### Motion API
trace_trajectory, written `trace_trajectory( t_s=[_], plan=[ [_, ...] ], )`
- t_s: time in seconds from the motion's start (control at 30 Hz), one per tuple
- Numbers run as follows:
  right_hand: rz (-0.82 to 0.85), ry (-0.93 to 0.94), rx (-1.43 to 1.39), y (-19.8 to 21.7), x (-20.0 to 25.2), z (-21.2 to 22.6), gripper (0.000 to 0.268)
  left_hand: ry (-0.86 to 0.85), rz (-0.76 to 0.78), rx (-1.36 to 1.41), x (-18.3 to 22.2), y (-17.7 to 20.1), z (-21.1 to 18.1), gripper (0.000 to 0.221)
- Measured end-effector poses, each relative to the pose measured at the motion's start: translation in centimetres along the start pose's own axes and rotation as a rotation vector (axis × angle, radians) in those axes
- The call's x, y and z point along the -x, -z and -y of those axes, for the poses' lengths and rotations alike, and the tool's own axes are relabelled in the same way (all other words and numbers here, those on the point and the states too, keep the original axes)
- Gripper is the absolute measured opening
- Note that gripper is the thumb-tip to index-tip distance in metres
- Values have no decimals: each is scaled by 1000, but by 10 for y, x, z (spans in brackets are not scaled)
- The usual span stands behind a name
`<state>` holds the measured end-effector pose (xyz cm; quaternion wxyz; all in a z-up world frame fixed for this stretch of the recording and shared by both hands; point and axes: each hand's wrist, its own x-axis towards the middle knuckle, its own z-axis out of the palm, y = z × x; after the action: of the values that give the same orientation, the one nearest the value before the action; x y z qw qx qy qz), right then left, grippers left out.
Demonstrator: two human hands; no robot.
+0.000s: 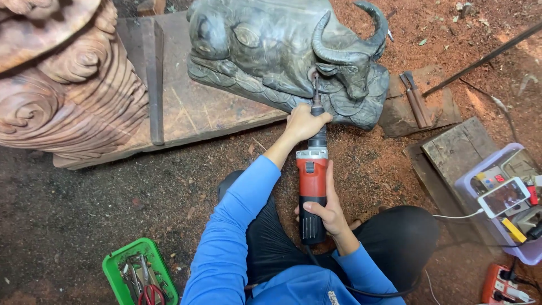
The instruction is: Sanding a wooden buffalo sculpture using a handheld power sander to smooth the surface.
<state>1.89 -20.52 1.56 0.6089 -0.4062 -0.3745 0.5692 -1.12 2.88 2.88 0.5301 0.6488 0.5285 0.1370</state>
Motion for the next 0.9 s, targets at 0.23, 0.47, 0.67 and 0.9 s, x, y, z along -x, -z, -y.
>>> trace_trajectory(
  t_s=[0.23, 0.47, 0.67, 0.9],
  plan=[
    [-3, -5, 13, 6, 2, -9, 119, -22, 14, 7, 1, 0, 3, 64],
    [30, -1, 4, 7, -6, -12, 119, -38, -5, -1, 1, 3, -1, 64],
    [-5, 13, 14, 12, -6, -23, 120, -71, -11, -17, 1, 5, 0, 67],
    [-8, 0, 35, 10, -3, -16, 123, -102, -13, -56, 0, 1, 4, 72]
  ],
)
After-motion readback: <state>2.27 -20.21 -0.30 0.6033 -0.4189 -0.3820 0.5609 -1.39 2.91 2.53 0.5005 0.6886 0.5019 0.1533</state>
